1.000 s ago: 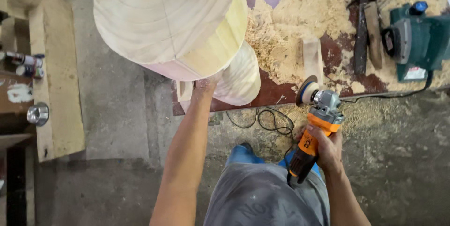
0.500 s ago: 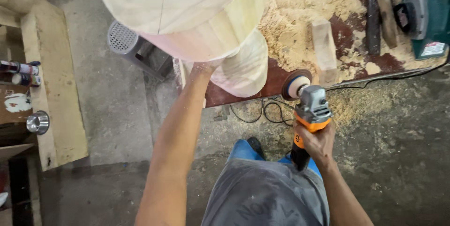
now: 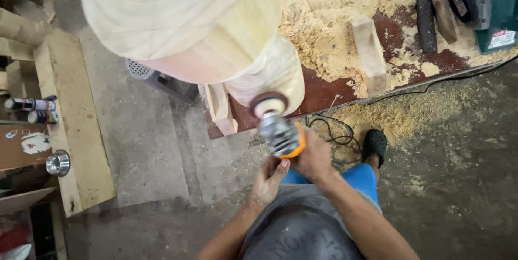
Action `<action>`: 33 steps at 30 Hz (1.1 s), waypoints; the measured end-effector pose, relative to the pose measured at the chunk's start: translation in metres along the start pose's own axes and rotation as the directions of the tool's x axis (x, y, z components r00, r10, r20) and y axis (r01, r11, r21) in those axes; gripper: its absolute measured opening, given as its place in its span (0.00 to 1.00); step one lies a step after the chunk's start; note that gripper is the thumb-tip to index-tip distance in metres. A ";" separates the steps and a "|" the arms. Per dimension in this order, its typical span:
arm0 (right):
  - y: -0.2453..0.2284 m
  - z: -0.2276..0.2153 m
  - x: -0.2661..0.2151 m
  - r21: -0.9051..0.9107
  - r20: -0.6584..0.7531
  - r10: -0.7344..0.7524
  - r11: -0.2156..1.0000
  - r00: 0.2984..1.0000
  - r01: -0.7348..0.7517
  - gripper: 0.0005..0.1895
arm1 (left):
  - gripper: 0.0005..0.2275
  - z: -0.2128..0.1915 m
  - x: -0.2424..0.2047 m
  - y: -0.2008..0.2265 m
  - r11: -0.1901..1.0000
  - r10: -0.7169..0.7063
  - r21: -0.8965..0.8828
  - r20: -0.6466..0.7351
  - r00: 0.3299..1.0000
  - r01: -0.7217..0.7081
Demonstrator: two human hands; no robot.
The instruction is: The person uses an angle grinder with a sanding disc to smooth the surface of a large wooden object. The person moves the tool around the curved surface, generating wood dust, and continues sanding different sections of the object.
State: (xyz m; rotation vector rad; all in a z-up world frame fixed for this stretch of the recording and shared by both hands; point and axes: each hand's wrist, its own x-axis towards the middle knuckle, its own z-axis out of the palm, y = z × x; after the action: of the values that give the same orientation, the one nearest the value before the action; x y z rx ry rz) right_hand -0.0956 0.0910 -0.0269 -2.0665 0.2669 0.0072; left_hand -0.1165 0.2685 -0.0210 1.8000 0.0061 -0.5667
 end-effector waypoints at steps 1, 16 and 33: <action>-0.001 0.002 0.003 0.022 0.030 -0.097 0.995 0.995 0.096 0.28 | 0.17 0.007 0.006 -0.011 0.997 -0.019 -0.077 0.043 0.999 0.022; 0.065 -0.046 0.034 -0.041 -0.043 -0.181 0.983 0.983 0.179 0.35 | 0.13 0.091 0.052 0.014 0.967 0.017 -0.253 0.039 0.999 -0.007; 0.098 -0.107 0.119 0.012 -0.007 -0.117 0.993 0.993 0.117 0.42 | 0.20 0.146 0.111 0.120 0.975 -0.021 0.214 -0.193 0.981 0.063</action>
State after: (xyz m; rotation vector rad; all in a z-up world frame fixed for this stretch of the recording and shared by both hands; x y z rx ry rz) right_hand -0.0097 -0.0695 -0.0728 -2.0675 0.1490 -0.0724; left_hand -0.0378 0.0676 0.0176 2.0682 0.1168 -0.4357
